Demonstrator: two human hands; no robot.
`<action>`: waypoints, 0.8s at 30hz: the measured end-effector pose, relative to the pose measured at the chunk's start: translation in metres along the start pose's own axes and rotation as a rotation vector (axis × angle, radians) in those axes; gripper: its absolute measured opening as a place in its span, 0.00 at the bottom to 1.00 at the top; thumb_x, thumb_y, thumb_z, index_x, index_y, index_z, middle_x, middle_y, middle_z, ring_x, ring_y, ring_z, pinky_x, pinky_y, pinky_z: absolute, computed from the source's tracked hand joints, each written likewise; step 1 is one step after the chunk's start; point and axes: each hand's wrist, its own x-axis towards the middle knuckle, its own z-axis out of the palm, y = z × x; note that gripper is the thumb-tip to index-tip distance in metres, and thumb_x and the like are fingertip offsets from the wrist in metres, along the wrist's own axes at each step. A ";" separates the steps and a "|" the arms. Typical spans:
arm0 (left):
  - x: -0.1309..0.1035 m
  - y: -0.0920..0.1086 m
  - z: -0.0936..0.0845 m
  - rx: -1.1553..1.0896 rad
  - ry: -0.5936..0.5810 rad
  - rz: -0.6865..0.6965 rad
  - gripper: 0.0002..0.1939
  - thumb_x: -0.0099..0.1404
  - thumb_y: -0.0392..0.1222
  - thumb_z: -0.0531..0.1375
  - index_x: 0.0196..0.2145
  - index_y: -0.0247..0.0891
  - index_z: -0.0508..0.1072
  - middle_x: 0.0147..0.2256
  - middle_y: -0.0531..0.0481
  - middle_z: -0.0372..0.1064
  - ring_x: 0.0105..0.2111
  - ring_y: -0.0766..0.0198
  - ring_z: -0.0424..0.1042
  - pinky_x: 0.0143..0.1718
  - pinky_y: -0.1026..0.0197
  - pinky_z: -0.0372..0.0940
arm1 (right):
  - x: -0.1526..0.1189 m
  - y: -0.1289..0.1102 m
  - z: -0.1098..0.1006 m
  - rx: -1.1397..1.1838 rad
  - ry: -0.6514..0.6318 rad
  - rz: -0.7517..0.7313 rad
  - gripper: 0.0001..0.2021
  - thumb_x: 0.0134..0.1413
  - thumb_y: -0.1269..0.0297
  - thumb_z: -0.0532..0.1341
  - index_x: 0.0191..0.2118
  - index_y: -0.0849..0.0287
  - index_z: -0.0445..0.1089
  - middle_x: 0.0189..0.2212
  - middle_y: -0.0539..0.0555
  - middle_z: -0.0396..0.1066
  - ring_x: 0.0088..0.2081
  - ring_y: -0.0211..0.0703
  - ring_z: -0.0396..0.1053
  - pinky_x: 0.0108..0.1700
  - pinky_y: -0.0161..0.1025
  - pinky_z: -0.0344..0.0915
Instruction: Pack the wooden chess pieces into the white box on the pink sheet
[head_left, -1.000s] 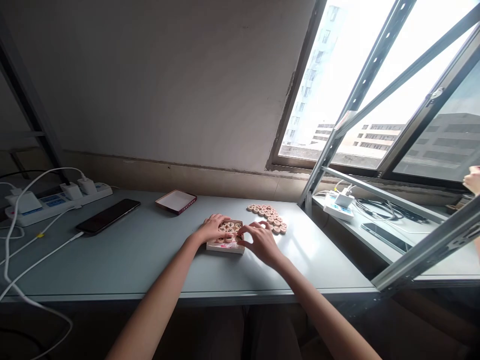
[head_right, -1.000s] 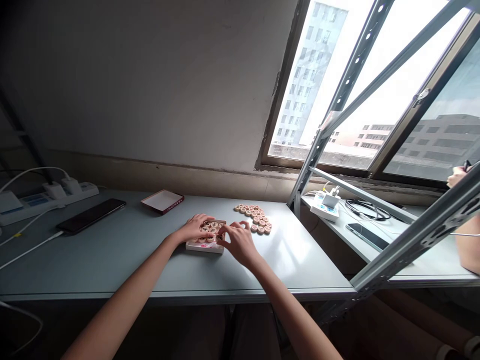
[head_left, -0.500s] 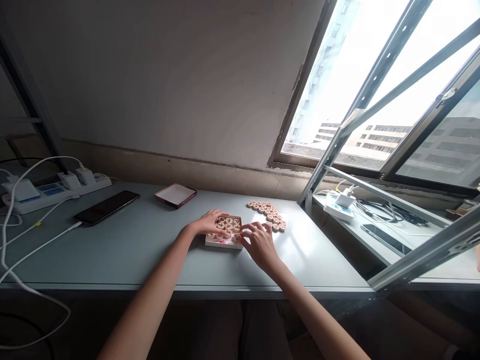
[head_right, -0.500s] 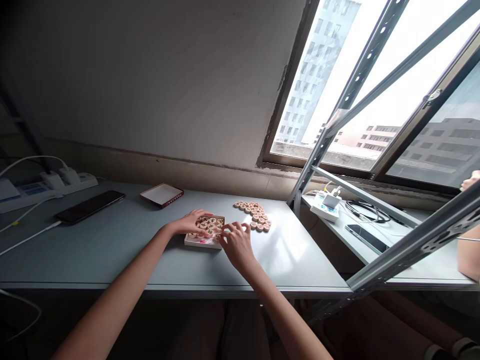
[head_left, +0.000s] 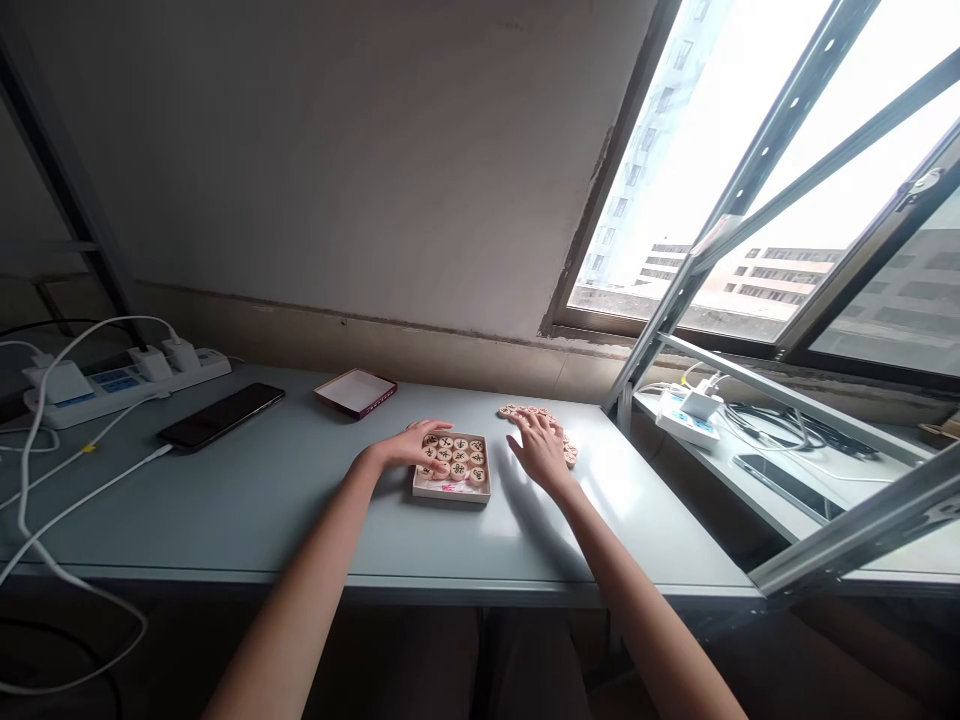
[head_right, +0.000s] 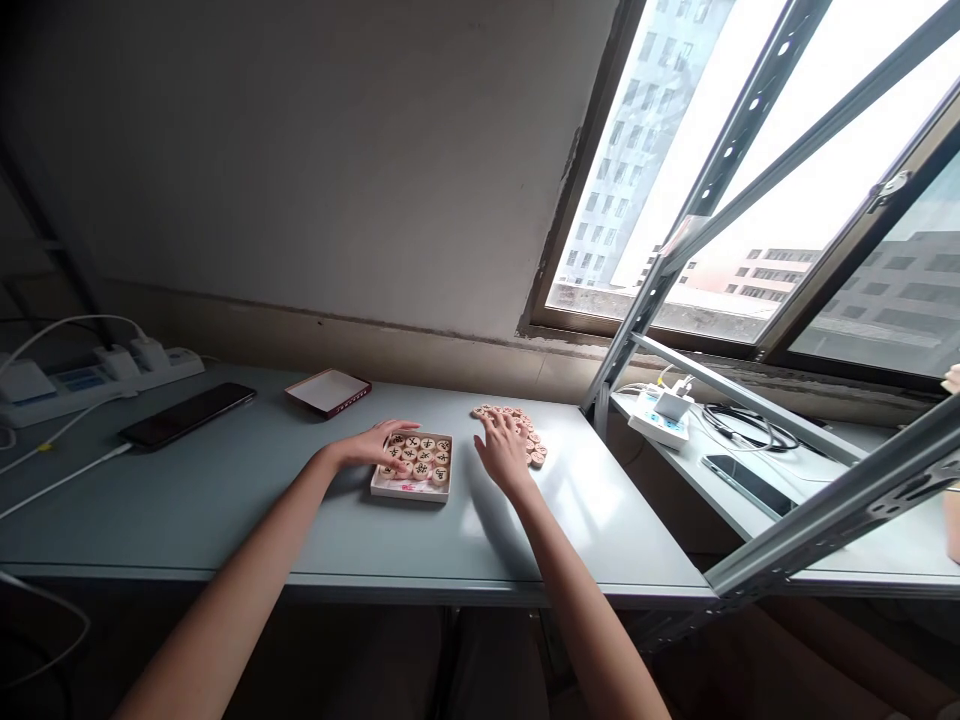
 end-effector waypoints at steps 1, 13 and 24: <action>-0.002 0.001 -0.002 -0.023 -0.009 -0.014 0.45 0.44 0.53 0.68 0.58 0.50 0.57 0.60 0.46 0.48 0.61 0.47 0.47 0.59 0.49 0.50 | 0.007 0.009 0.010 -0.033 -0.045 0.033 0.22 0.60 0.60 0.50 0.58 0.57 0.59 0.60 0.59 0.55 0.60 0.55 0.50 0.56 0.56 0.48; 0.001 -0.009 -0.005 -0.133 -0.038 -0.004 0.44 0.43 0.49 0.70 0.57 0.44 0.60 0.58 0.42 0.51 0.59 0.48 0.51 0.58 0.50 0.53 | 0.009 0.019 0.017 -0.101 -0.055 -0.136 0.17 0.59 0.67 0.47 0.48 0.57 0.68 0.50 0.57 0.68 0.55 0.51 0.58 0.61 0.59 0.33; 0.000 -0.006 -0.003 -0.249 -0.040 0.007 0.41 0.43 0.46 0.69 0.55 0.43 0.61 0.57 0.42 0.54 0.56 0.50 0.58 0.54 0.53 0.59 | 0.016 0.018 0.025 -0.071 -0.061 -0.179 0.17 0.60 0.69 0.46 0.49 0.60 0.66 0.49 0.59 0.68 0.52 0.48 0.61 0.60 0.52 0.40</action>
